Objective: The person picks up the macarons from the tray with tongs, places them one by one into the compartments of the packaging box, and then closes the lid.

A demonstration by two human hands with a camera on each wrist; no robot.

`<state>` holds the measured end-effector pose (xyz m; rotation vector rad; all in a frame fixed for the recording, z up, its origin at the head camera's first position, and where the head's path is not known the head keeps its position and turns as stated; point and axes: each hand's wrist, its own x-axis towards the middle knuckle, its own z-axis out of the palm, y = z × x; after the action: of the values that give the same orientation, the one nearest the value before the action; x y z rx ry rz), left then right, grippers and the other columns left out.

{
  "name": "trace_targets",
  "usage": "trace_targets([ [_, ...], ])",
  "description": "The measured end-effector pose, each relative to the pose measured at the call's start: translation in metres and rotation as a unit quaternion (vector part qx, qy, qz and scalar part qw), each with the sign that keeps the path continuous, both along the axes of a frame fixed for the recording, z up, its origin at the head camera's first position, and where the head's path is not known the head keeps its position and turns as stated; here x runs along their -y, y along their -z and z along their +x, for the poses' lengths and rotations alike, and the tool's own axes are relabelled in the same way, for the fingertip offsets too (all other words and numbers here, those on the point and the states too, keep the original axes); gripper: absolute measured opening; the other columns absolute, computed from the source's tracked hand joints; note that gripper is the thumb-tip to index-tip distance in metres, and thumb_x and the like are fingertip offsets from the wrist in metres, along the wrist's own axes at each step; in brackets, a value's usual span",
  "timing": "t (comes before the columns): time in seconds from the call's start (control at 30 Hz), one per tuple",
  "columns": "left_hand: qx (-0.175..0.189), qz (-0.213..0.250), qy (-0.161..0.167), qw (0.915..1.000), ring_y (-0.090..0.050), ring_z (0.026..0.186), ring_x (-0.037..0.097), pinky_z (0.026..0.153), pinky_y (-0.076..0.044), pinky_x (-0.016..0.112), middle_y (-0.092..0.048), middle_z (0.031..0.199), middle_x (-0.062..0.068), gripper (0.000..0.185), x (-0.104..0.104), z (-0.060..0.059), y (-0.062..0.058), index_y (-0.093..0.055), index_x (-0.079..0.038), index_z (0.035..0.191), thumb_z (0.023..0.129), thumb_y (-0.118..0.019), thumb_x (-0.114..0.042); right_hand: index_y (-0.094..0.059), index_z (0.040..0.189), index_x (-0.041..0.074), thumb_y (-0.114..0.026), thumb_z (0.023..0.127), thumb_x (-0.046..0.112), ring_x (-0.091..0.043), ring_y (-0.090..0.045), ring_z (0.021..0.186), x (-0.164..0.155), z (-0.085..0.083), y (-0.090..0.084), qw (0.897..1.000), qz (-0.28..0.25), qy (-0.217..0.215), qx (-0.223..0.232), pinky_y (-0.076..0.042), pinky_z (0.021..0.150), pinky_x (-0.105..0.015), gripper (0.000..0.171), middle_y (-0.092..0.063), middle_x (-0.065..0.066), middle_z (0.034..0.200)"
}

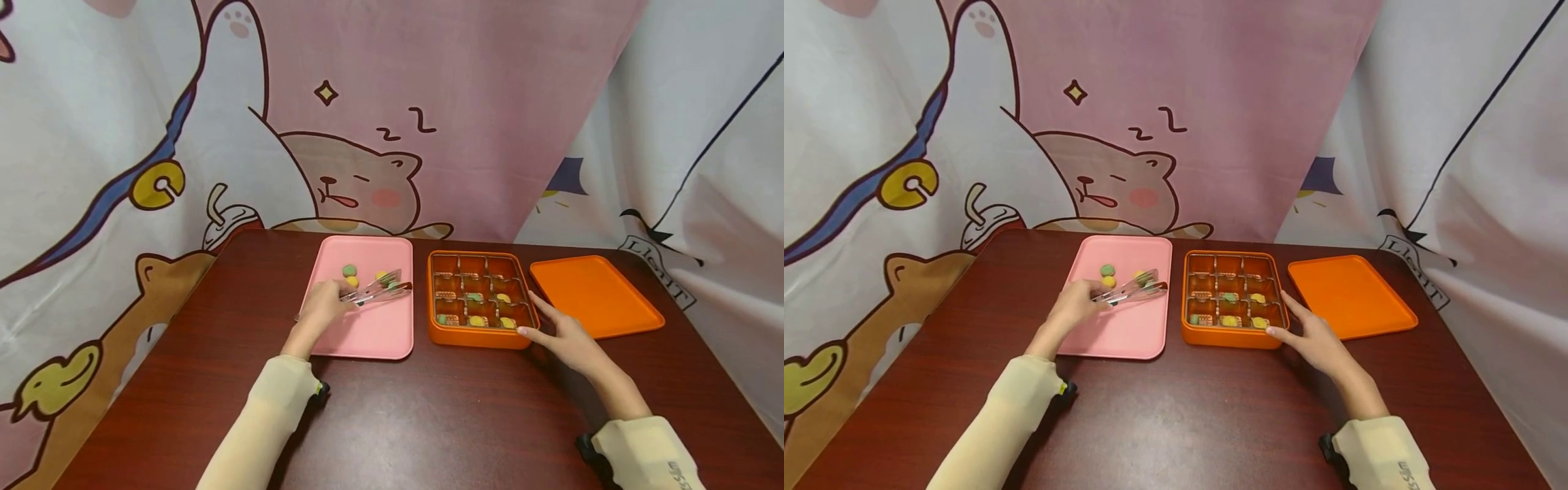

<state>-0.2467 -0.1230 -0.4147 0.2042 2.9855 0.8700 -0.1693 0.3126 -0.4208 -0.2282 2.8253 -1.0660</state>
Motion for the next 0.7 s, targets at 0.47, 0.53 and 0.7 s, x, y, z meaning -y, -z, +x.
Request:
trace_targets([
  [0.47,0.015,0.012,-0.004,0.9998,-0.068,0.092,0.025,0.077,-0.051,0.034,-0.077,0.098,0.009,0.024,0.0023,0.0013,-0.0001,-0.077,-0.009,0.105,0.081,-0.078,-0.007,-0.013,0.161,0.013,-0.065,0.095,0.042,-0.059,-0.025,0.141,0.0012,0.0015,-0.0010,1.000,-0.002,0.001,0.002,-0.026,0.105,-0.075,0.088,-0.021,-0.036,0.158],
  [0.53,0.015,0.010,-0.001,0.9998,-0.068,0.094,0.025,0.078,-0.051,0.035,-0.077,0.099,0.010,0.025,0.0030,0.0016,-0.0001,-0.077,-0.009,0.106,0.082,-0.077,-0.007,-0.013,0.161,0.013,-0.065,0.095,0.043,-0.059,-0.024,0.142,0.0012,0.0015,-0.0013,1.000,-0.004,0.001,0.004,-0.026,0.105,-0.075,0.089,-0.021,-0.035,0.158],
  [0.7,0.020,0.016,0.002,0.9997,-0.067,0.095,0.025,0.081,-0.051,0.037,-0.076,0.101,0.009,0.024,0.0041,0.0016,0.0003,-0.077,-0.009,0.107,0.083,-0.076,-0.008,-0.013,0.161,0.014,-0.065,0.095,0.043,-0.058,-0.024,0.142,0.0008,0.0014,-0.0009,1.000,-0.003,0.001,0.004,-0.026,0.105,-0.075,0.088,-0.022,-0.035,0.158],
])
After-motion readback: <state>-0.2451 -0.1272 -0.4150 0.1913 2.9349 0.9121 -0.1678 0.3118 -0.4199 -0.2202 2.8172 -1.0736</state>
